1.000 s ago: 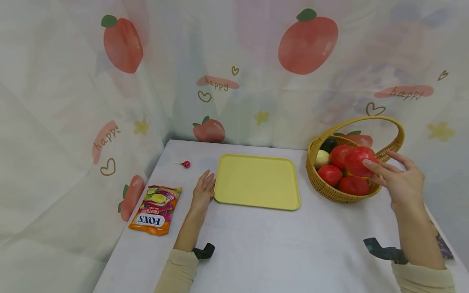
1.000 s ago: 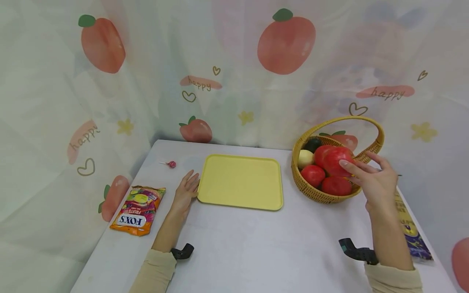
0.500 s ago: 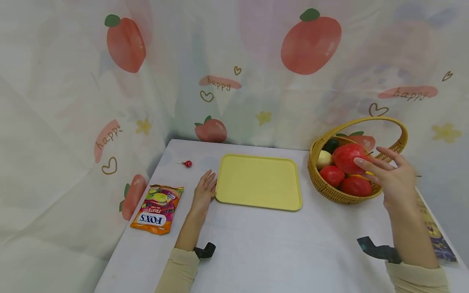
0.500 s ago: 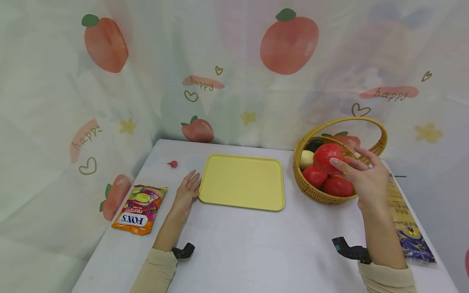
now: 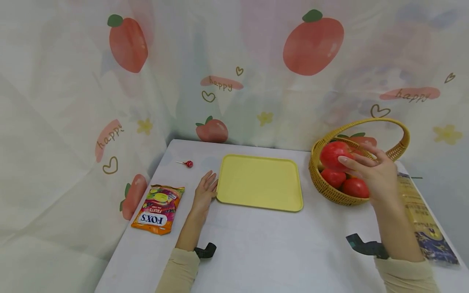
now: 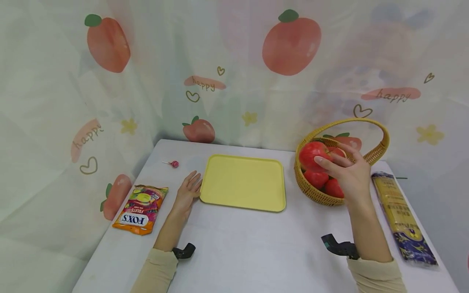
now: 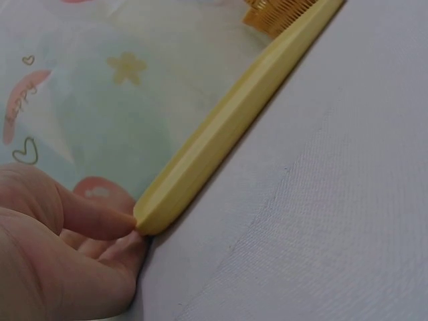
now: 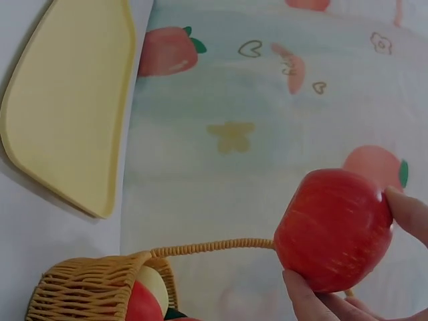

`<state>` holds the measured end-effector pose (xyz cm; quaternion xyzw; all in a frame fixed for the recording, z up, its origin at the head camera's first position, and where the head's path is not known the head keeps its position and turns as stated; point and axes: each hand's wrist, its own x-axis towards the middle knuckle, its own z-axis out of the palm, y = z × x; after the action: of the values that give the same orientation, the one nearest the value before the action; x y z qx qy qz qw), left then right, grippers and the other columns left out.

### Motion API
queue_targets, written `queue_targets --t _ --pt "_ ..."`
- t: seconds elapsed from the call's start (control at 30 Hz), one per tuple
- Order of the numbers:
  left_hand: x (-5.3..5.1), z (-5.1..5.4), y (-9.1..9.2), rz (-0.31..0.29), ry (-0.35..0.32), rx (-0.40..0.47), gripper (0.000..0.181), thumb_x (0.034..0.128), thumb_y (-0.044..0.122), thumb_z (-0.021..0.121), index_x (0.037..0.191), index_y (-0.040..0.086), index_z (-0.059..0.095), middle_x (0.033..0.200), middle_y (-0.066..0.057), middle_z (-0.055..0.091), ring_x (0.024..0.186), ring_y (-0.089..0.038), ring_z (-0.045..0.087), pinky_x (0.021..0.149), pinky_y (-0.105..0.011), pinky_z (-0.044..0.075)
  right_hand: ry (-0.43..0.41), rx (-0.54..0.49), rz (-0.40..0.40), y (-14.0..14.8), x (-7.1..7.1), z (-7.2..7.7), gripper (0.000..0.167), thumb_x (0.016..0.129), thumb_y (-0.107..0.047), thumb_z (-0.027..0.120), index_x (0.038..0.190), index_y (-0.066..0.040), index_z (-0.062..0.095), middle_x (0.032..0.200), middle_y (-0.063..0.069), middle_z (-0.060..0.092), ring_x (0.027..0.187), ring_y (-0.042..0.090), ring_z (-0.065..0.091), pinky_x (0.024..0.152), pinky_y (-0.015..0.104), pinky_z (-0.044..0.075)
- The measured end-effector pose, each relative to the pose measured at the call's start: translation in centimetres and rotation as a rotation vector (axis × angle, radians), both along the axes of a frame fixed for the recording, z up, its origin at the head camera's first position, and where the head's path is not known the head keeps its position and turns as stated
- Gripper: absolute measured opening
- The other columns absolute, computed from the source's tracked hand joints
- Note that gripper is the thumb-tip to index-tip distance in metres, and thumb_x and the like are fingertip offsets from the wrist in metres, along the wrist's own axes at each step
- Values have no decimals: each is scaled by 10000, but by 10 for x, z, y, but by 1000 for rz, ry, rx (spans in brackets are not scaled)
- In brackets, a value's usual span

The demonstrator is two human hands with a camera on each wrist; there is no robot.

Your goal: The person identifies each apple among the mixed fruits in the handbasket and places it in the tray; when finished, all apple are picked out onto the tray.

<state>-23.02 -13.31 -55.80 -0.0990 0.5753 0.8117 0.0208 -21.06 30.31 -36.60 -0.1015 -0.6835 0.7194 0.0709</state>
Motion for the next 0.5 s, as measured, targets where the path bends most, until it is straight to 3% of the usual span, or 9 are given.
queue_targets --t 0.17,0.37,0.5 --pt "0 -1 0 2 -13 -7 889 850 -303 432 1625 124 350 1651 -119 384 1501 -328 400 1214 -423 365 5 -1 46 -11 -3 1 767 868 -184 854 1538 -235 483 1102 -131 697 922 0 696 744 131 578" --pt "-1 -1 0 6 -3 4 892 843 -311 428 1621 118 355 1648 -107 388 1497 -324 405 1208 -420 377 -9 129 55 -25 -10 2 861 848 -281 876 1584 -219 434 1118 -141 661 1005 -9 631 738 90 554" --pt "0 0 1 21 1 4 890 841 -316 430 1617 115 363 1642 -106 398 1489 -326 417 1204 -425 383 4 125 80 -34 -18 0 873 844 -284 879 1584 -188 425 1117 -128 660 954 -29 680 750 113 564"
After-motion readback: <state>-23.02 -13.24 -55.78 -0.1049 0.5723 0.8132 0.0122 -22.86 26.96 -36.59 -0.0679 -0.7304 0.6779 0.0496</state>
